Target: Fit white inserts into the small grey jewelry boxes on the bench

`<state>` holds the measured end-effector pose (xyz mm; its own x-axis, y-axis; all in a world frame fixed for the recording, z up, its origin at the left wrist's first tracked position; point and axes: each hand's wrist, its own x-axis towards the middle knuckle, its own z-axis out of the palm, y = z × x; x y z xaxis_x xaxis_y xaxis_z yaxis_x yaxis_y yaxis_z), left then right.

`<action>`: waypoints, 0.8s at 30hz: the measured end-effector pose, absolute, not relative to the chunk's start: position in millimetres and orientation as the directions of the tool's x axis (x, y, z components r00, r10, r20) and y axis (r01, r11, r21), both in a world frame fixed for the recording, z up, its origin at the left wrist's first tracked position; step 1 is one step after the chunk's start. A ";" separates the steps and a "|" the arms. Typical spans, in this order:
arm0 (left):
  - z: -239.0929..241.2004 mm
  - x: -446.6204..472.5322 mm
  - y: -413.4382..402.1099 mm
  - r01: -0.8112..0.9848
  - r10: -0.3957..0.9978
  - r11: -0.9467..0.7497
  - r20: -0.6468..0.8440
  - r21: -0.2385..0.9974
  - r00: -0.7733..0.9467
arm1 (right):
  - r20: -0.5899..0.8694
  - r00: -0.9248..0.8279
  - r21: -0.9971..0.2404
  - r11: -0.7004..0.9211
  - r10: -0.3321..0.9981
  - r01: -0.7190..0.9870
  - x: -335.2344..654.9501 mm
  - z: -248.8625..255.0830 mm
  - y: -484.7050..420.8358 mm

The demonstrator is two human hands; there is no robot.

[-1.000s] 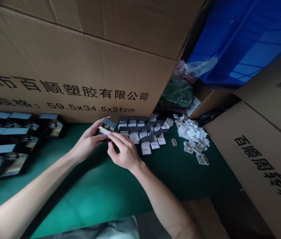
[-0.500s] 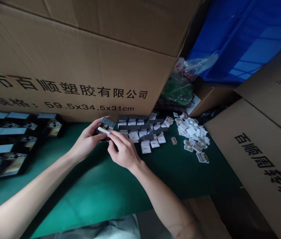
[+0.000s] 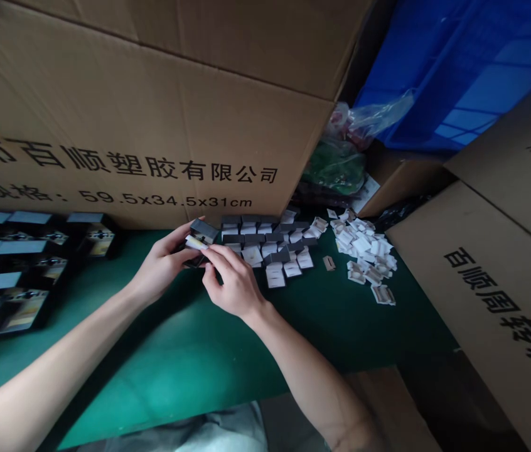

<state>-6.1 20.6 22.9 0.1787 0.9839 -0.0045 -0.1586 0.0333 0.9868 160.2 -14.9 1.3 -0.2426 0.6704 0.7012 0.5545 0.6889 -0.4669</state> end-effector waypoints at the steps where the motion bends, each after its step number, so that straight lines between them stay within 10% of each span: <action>1: 23.0 -6.1 20.4 -0.173 0.983 0.045 -0.012 0.984 0.185 | 0.697 -0.239 -0.473 0.684 0.676 0.555 160.2 1.3 -14.9; 24: 28.1 -5.6 20.0 -0.275 0.980 0.139 -0.092 0.951 0.176 | 0.744 -0.248 -0.473 0.751 0.620 0.460 162.1 4.0 -15.9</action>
